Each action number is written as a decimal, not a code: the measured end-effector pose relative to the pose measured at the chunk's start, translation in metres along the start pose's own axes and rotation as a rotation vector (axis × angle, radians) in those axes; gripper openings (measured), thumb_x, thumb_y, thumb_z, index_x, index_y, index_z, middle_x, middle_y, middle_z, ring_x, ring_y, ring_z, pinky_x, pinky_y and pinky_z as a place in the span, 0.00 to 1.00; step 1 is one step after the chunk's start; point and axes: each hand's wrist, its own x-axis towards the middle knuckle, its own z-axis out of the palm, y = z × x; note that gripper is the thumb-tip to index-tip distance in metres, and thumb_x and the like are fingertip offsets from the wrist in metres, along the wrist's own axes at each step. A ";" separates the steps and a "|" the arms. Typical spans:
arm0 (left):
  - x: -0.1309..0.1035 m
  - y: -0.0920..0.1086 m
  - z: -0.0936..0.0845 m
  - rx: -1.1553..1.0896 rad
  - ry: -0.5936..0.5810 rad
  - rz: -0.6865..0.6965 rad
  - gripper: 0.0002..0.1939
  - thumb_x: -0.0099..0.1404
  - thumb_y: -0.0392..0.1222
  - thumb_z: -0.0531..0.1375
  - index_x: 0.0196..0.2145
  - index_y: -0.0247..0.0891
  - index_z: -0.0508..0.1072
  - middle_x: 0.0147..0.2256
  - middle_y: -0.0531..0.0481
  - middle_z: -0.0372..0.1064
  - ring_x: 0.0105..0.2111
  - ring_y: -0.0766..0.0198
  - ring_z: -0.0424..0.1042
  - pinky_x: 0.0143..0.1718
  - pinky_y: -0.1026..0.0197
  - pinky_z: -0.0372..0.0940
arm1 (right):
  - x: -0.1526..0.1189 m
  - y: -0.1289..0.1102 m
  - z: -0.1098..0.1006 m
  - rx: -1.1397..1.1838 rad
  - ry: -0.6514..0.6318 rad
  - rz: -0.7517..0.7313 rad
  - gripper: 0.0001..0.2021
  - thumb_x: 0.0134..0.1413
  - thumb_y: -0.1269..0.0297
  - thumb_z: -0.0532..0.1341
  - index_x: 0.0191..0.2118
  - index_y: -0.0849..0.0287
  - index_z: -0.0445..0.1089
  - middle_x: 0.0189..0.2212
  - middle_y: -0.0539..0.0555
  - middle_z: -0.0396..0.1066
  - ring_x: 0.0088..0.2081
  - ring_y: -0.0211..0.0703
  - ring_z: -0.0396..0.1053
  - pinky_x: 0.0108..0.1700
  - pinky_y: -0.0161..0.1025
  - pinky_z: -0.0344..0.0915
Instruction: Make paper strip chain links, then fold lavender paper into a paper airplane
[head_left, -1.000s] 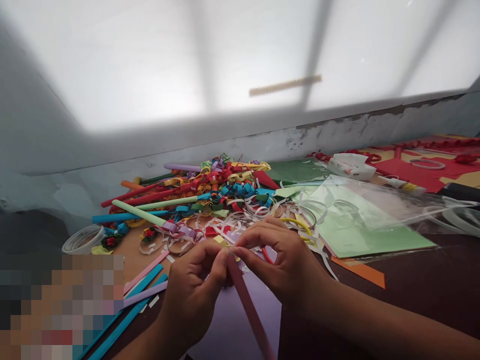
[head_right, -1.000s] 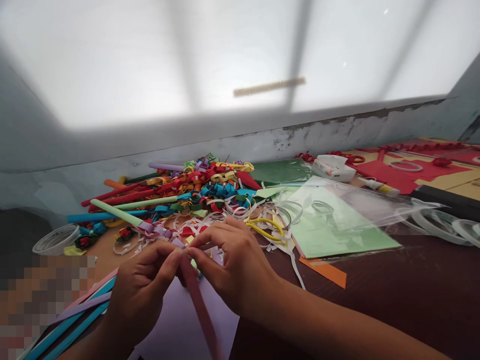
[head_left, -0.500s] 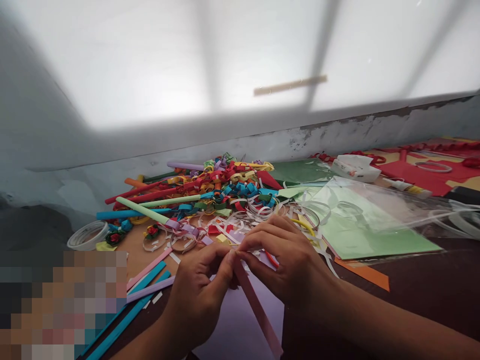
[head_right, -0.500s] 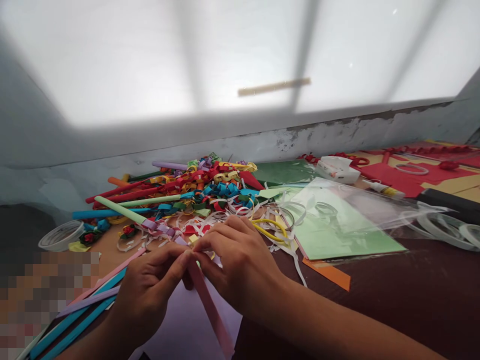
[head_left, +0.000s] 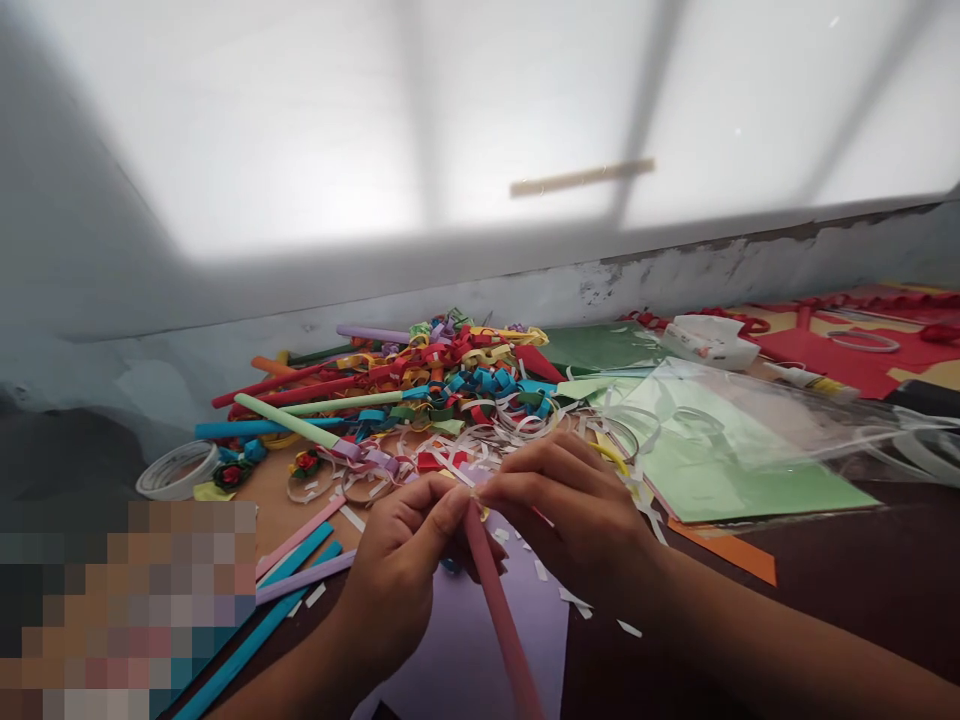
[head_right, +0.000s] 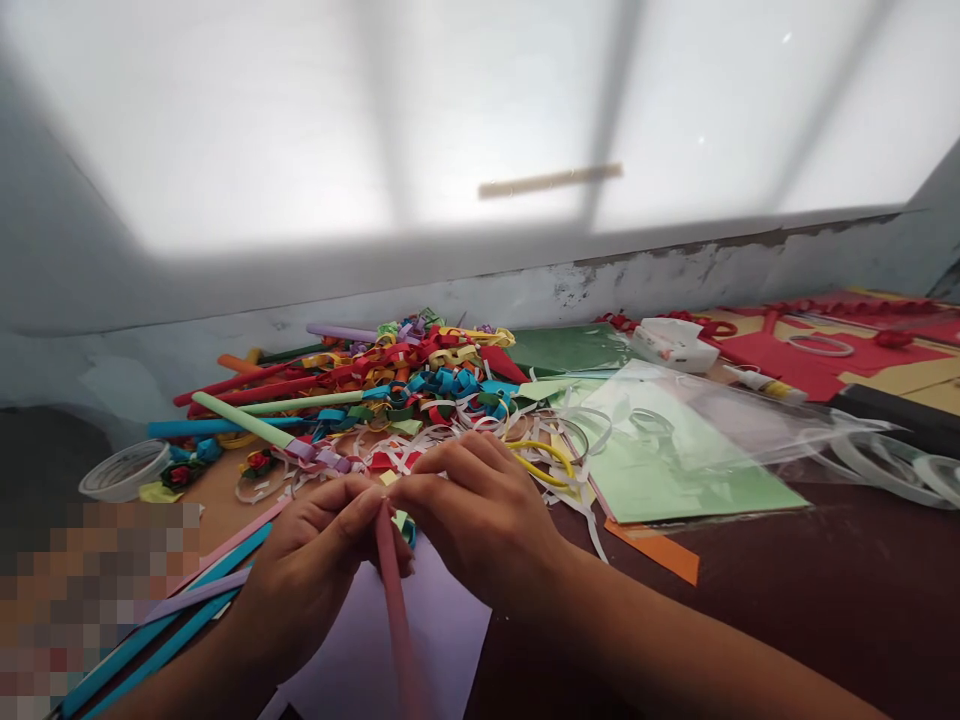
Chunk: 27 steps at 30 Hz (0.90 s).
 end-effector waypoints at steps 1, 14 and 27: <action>0.000 0.000 0.000 -0.018 -0.006 -0.011 0.13 0.69 0.49 0.62 0.32 0.37 0.73 0.25 0.53 0.74 0.27 0.65 0.75 0.32 0.63 0.68 | 0.000 0.000 0.002 0.017 0.013 -0.008 0.05 0.62 0.74 0.62 0.39 0.59 0.76 0.32 0.53 0.77 0.33 0.41 0.69 0.38 0.41 0.66; 0.003 0.005 0.003 0.083 0.075 -0.054 0.13 0.66 0.52 0.62 0.37 0.38 0.69 0.29 0.53 0.74 0.26 0.66 0.73 0.29 0.63 0.68 | 0.011 0.017 -0.005 0.416 -0.060 0.598 0.08 0.61 0.64 0.64 0.42 0.52 0.81 0.34 0.53 0.75 0.35 0.41 0.73 0.37 0.40 0.71; -0.012 -0.002 0.006 0.308 0.062 0.137 0.19 0.71 0.50 0.58 0.57 0.48 0.62 0.35 0.54 0.74 0.35 0.65 0.72 0.41 0.62 0.66 | 0.008 -0.007 -0.006 0.738 -0.235 0.724 0.31 0.56 0.72 0.64 0.63 0.48 0.56 0.30 0.45 0.70 0.31 0.39 0.71 0.35 0.38 0.71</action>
